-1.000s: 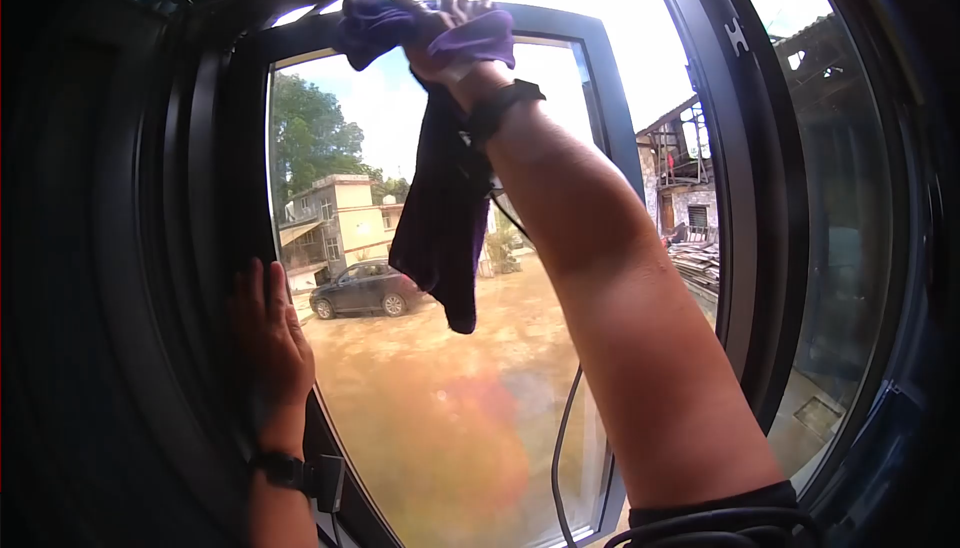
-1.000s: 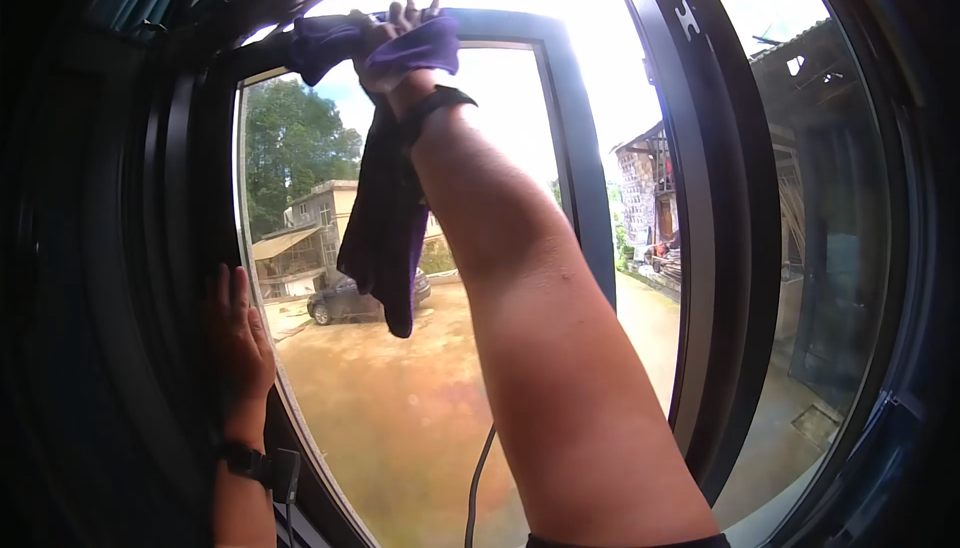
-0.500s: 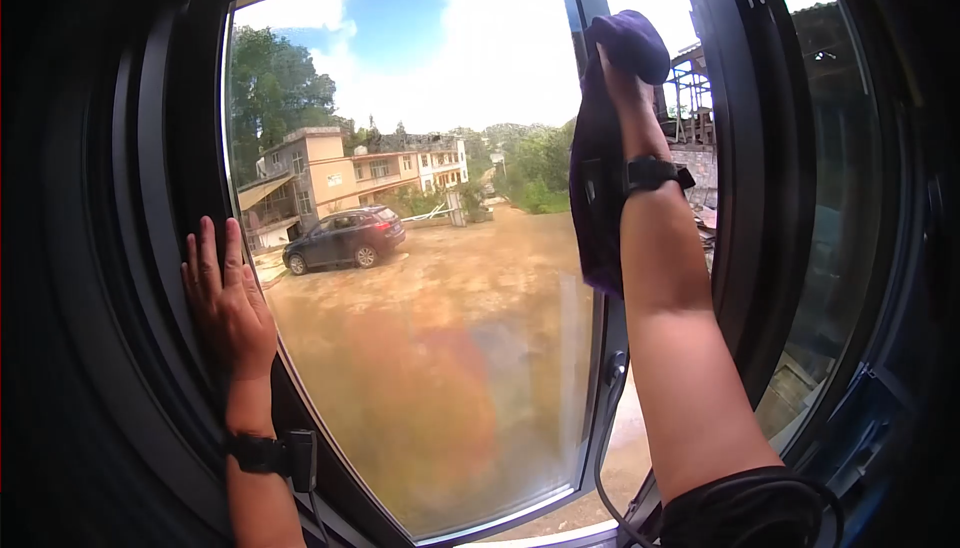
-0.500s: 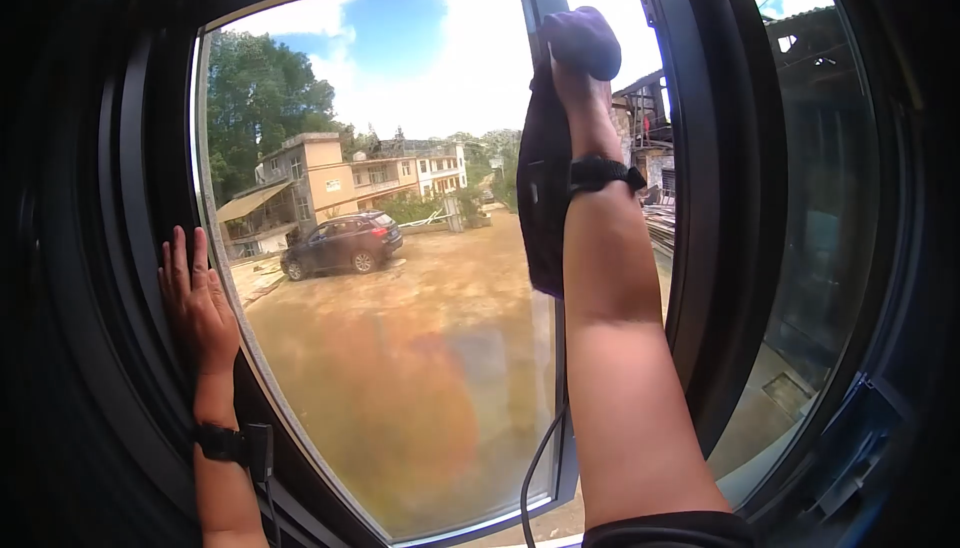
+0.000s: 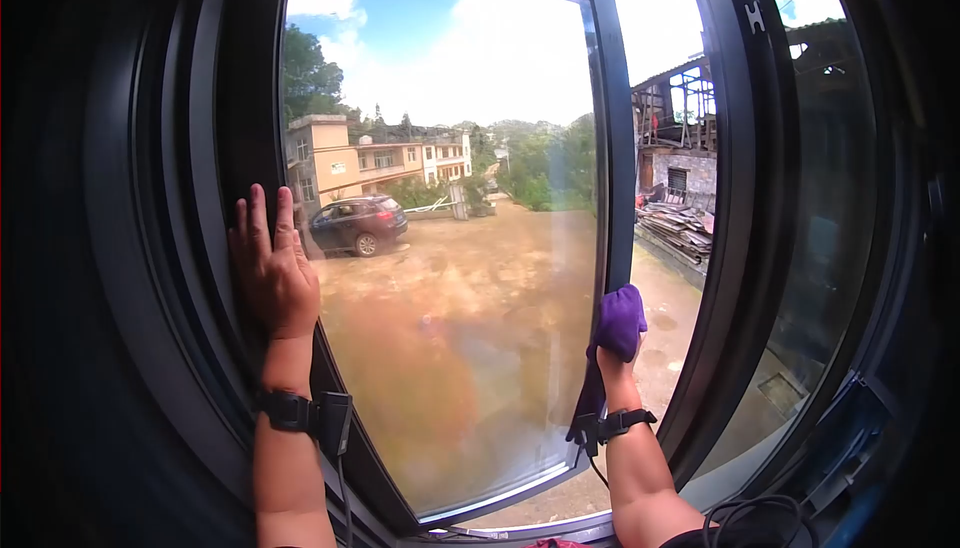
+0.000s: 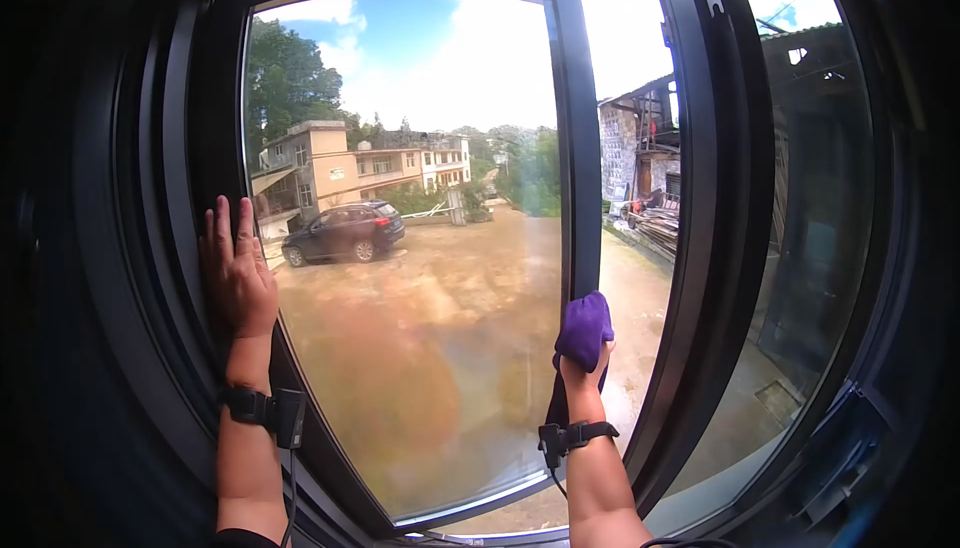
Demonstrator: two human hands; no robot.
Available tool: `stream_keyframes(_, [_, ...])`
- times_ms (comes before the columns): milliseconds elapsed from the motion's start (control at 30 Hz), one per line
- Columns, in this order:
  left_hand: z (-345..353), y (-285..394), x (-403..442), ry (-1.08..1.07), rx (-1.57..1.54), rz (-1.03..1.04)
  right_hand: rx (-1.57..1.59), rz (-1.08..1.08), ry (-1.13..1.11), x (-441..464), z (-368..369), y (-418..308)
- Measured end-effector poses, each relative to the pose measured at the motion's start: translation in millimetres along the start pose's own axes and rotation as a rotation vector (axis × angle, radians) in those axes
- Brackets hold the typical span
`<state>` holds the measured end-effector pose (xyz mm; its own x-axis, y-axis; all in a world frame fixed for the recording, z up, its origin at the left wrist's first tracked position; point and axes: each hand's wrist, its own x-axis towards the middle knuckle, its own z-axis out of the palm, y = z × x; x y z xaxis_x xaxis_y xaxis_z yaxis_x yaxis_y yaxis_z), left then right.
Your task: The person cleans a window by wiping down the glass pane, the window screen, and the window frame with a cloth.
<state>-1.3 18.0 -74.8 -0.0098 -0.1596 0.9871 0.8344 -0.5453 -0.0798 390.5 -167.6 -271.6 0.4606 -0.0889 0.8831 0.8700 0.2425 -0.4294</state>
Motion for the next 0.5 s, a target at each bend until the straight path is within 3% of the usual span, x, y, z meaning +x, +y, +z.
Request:
stream_keyframes(33, [1,0,0,0.011,-0.003,-0.008,0.639,0.256,0.148,5,8,5])
stream_keyframes(100, [-1,1,1,-0.001,-0.023,-0.009,0.360,0.025,0.196,60,17,23])
stream_keyframes(133, [0,1,2,0.019,-0.068,0.001,0.426,-0.154,0.178,105,24,21])
stream_keyframes(167, [1,-1,1,0.033,-0.108,0.013,0.049,-0.383,0.179,147,26,-8])
stream_keyframes(233, [1,1,1,0.033,-0.140,0.009,-0.169,-0.744,0.335,244,50,-59])
stream_keyframes(267, [1,1,1,0.041,-0.147,0.012,-0.094,-0.625,0.178,293,60,-74])
stream_keyframes(300, [3,1,0,0.045,-0.163,0.018,-0.349,-0.453,0.222,323,70,-105])
stream_keyframes(333, [5,1,-1,0.041,-0.159,0.016,-0.280,-0.137,0.363,354,101,-120])
stream_keyframes(367, [5,0,-2,0.042,-0.148,0.023,-0.137,-0.112,0.240,380,115,-147])
stream_keyframes(400, [5,0,-2,0.043,-0.157,0.013,-0.312,-0.094,0.284,418,146,-156])
stream_keyframes(433, [4,0,-2,0.043,-0.171,0.002,-0.213,-0.019,0.116,369,138,-242])
stream_keyframes(500, [0,-2,-3,0.017,-0.148,0.002,-0.214,-0.249,0.130,351,179,-289])
